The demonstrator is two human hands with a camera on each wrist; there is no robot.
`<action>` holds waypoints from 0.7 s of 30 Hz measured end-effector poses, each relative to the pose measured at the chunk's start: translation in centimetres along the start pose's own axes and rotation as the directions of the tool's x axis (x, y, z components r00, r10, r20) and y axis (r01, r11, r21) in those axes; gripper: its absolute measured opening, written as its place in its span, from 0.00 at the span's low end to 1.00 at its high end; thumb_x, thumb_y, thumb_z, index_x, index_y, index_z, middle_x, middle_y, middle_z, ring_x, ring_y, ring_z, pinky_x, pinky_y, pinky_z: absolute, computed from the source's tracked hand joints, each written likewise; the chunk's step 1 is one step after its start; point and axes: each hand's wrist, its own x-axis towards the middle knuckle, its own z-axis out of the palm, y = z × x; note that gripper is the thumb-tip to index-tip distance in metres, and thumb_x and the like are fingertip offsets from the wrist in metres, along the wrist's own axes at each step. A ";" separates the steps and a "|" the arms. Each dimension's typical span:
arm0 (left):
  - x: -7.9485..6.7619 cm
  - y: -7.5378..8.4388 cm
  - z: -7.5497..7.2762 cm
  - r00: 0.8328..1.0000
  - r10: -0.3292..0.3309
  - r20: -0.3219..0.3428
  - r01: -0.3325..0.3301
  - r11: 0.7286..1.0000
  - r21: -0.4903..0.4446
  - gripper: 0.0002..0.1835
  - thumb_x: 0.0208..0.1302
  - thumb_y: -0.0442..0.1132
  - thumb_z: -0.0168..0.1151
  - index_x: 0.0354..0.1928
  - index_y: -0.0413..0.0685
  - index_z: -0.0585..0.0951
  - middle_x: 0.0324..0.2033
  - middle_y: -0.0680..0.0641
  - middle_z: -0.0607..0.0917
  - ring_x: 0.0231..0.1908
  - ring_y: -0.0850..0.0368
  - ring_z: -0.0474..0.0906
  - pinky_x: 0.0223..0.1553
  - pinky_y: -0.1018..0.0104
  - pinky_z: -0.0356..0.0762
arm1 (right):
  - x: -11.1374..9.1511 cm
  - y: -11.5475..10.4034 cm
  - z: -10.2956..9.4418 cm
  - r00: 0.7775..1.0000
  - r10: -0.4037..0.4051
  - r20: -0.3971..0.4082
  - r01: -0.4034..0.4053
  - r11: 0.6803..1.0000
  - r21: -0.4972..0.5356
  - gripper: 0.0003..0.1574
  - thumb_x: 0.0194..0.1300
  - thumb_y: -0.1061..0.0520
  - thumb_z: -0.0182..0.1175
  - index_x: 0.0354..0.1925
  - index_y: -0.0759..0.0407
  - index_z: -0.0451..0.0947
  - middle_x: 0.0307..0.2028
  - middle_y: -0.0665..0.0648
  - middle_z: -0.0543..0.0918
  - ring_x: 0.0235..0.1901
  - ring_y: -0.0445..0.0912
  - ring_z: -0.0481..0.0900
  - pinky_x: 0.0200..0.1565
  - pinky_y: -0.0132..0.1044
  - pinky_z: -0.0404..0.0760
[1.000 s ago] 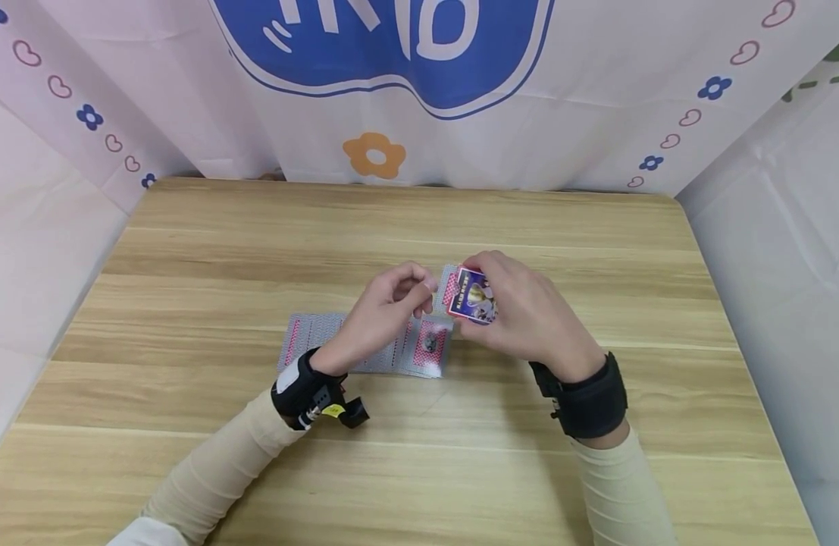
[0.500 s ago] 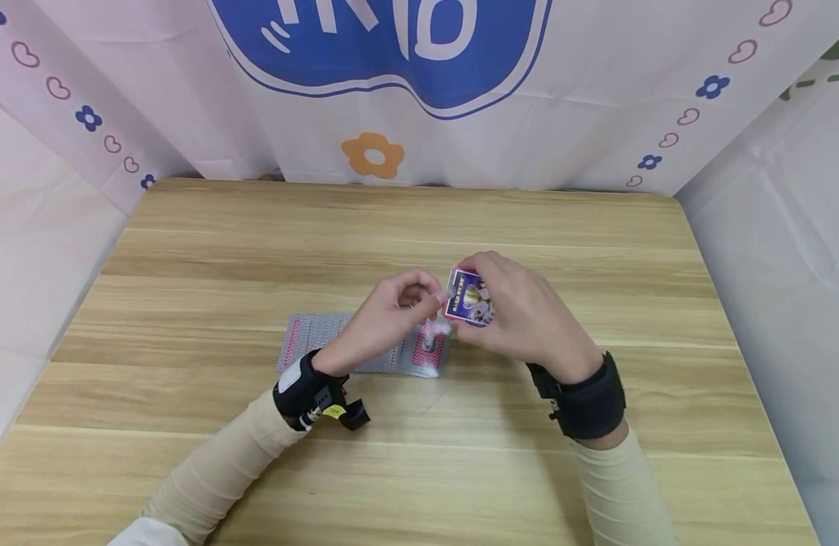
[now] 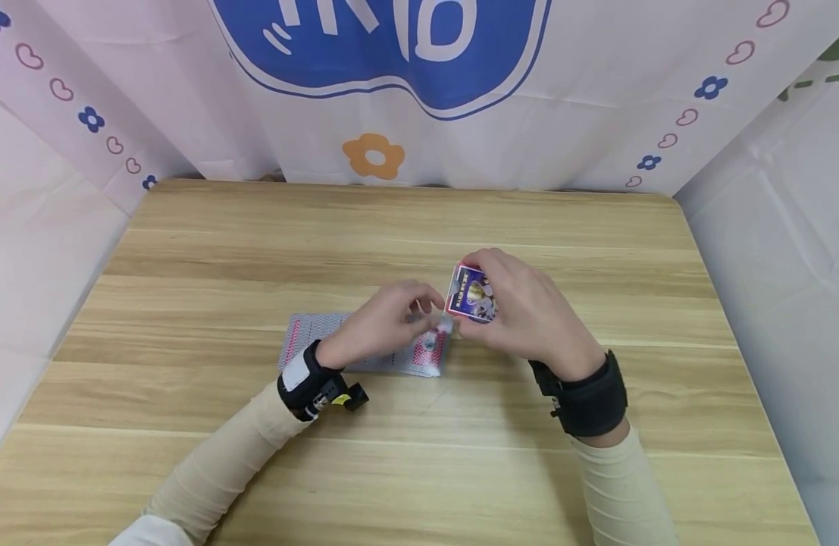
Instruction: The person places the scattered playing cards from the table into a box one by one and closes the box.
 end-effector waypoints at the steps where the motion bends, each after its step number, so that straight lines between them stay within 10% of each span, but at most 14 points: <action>1: 0.0 -0.1 0.1 1.000 -0.001 0.030 0.000 0.999 0.047 0.15 0.70 0.36 0.69 0.56 0.43 0.85 0.47 0.44 0.87 0.47 0.50 0.82 0.47 0.61 0.78 | 0.0 0.0 0.0 1.000 0.001 0.001 -0.001 1.000 -0.001 0.41 0.54 0.49 0.77 0.61 0.62 0.74 0.49 0.57 0.85 0.41 0.48 0.84 0.41 0.44 0.85; 11: -0.2 -0.9 0.9 0.981 -0.151 0.126 0.102 0.939 0.329 0.39 0.51 0.54 0.85 0.64 0.51 0.80 0.56 0.44 0.76 0.59 0.46 0.60 0.59 0.54 0.67 | 0.0 -0.3 0.0 1.000 0.017 0.023 -0.018 1.000 0.006 0.41 0.56 0.48 0.78 0.62 0.62 0.74 0.51 0.57 0.85 0.43 0.48 0.84 0.44 0.45 0.86; 21: 0.0 -1.6 1.3 0.986 -0.135 0.094 0.096 0.937 0.336 0.41 0.47 0.56 0.87 0.58 0.47 0.75 0.54 0.46 0.75 0.56 0.47 0.60 0.55 0.57 0.65 | 0.0 -0.3 0.0 0.999 0.036 0.025 -0.036 0.999 -0.008 0.42 0.56 0.46 0.78 0.64 0.60 0.74 0.51 0.57 0.85 0.43 0.48 0.83 0.44 0.45 0.85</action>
